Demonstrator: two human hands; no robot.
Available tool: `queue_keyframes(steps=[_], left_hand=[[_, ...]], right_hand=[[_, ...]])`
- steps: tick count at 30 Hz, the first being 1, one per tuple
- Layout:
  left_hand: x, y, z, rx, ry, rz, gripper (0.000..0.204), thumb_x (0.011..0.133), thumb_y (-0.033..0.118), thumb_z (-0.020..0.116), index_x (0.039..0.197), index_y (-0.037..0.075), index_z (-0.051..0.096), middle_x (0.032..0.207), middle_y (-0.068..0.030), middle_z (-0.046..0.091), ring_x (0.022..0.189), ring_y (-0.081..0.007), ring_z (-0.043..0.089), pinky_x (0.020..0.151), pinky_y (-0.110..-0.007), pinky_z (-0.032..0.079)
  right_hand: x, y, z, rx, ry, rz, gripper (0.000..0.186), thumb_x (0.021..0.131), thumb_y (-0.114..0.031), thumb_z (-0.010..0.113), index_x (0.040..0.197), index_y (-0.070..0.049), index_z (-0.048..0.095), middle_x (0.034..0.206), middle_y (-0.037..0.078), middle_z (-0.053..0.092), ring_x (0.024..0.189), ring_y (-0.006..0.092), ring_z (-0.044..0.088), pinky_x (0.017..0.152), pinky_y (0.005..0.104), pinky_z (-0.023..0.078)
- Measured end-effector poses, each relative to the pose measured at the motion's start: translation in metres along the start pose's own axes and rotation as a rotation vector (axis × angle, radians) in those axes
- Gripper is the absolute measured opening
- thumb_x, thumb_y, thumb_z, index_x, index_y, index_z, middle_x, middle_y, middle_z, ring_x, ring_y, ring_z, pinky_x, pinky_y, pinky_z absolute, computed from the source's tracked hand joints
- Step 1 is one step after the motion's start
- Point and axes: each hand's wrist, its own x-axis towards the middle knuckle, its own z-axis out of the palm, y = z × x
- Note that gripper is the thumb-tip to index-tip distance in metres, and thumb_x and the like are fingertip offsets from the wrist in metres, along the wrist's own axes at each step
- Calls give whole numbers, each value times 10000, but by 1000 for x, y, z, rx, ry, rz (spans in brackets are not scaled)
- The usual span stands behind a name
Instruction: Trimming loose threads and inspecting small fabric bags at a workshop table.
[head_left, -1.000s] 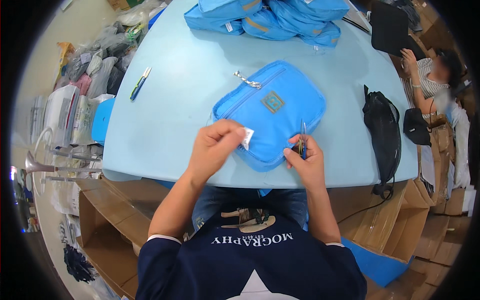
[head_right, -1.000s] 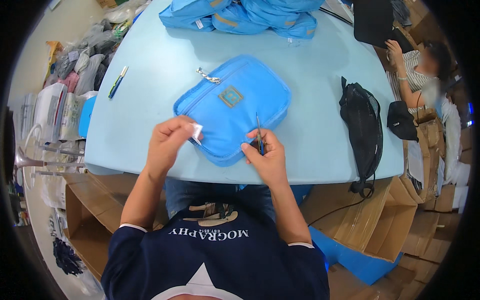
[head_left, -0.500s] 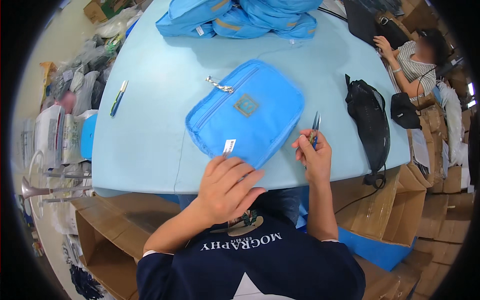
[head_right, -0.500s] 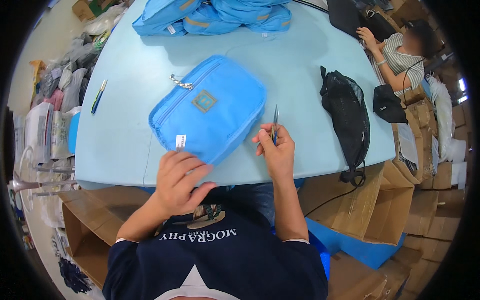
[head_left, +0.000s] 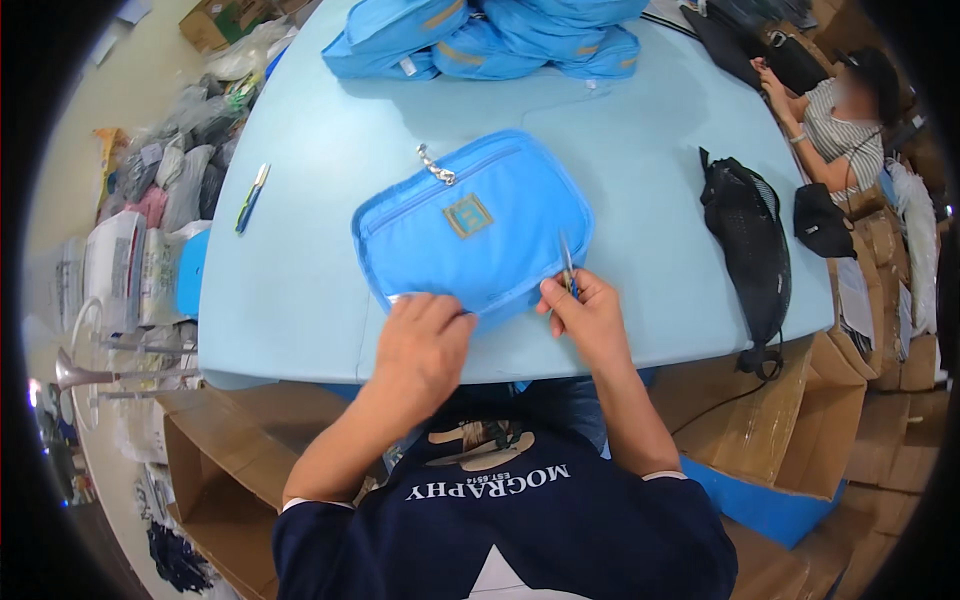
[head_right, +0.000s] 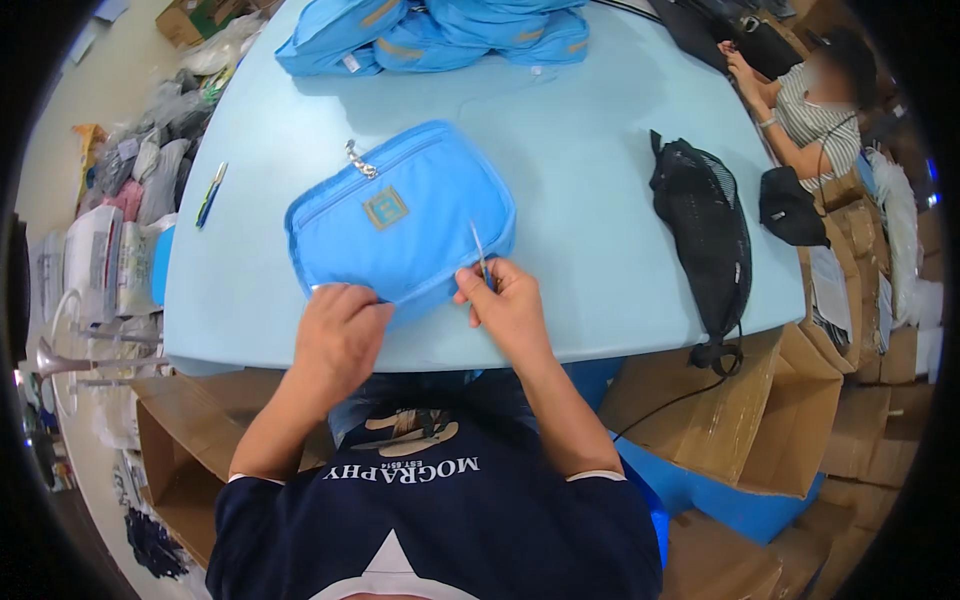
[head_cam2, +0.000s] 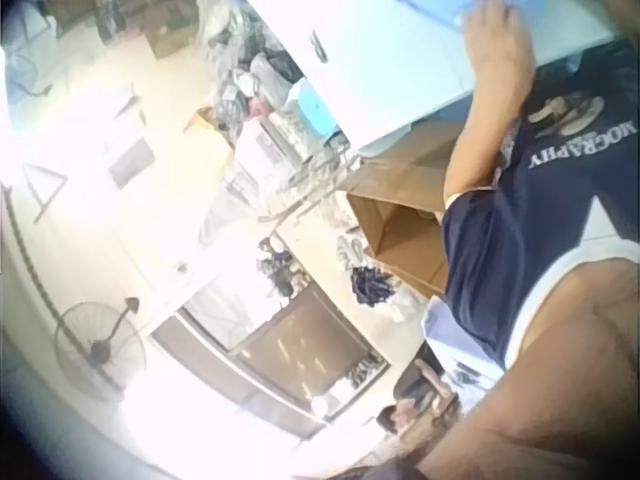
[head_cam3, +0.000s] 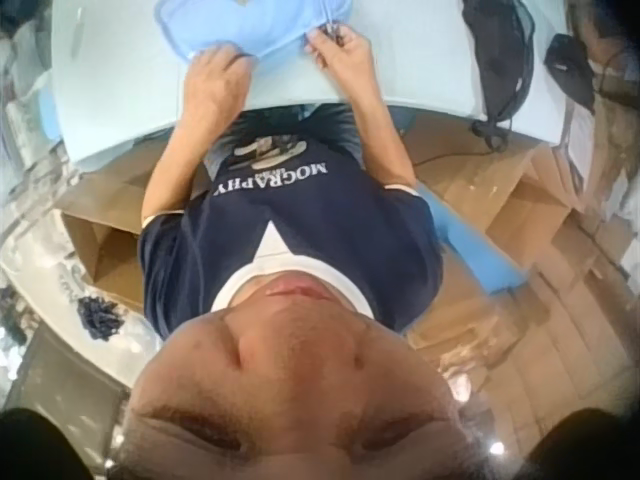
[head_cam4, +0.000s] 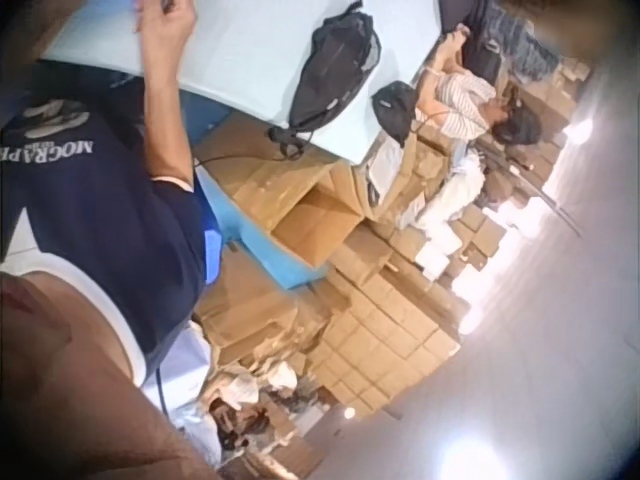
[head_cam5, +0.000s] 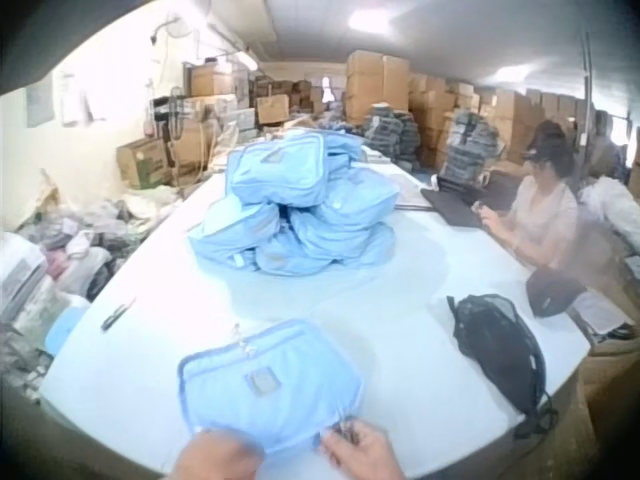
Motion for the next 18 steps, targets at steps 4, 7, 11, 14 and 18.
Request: queue_keyframes(steps=[4, 7, 11, 14, 18], left_hand=[[3, -3, -7, -56, 38, -141, 125, 721, 38, 650, 843, 49, 628, 858, -101, 583, 714, -280, 549, 637, -356, 430], [12, 4, 1, -18, 3, -95, 205, 716, 27, 633, 920, 23, 614, 834, -92, 573, 722, -276, 556, 649, -356, 444], [14, 1, -3, 69, -138, -93, 168, 717, 18, 617, 883, 17, 596, 799, -92, 552, 721, -270, 557, 652, -365, 442], [19, -2, -4, 101, -234, -43, 105, 719, 15, 608, 816, 22, 568, 771, -96, 534, 705, -273, 556, 642, -373, 443], [21, -3, 4, 21, -96, -66, 105, 712, 10, 612, 784, 30, 539, 745, -103, 519, 656, -280, 555, 587, -373, 446]], right_hand=[[-9, 17, 7, -67, -92, -90, 151, 856, -146, 630, 898, -8, 584, 721, 24, 608, 544, 41, 489, 490, 193, 380], [-14, 10, 2, -221, -146, -196, 190, 834, -132, 653, 942, 11, 590, 738, 26, 600, 625, 49, 501, 542, 214, 400], [-23, -20, -22, -607, -172, -466, 348, 782, -133, 693, 1088, -1, 594, 781, 93, 587, 661, 165, 565, 582, 281, 442], [-26, -40, -29, -829, -134, -588, 411, 755, -170, 703, 1126, -25, 601, 823, 121, 580, 662, 263, 576, 581, 326, 454], [-16, -66, -26, -1222, -227, -783, 412, 739, -181, 702, 1124, -57, 619, 795, 82, 585, 665, 246, 561, 590, 345, 452]])
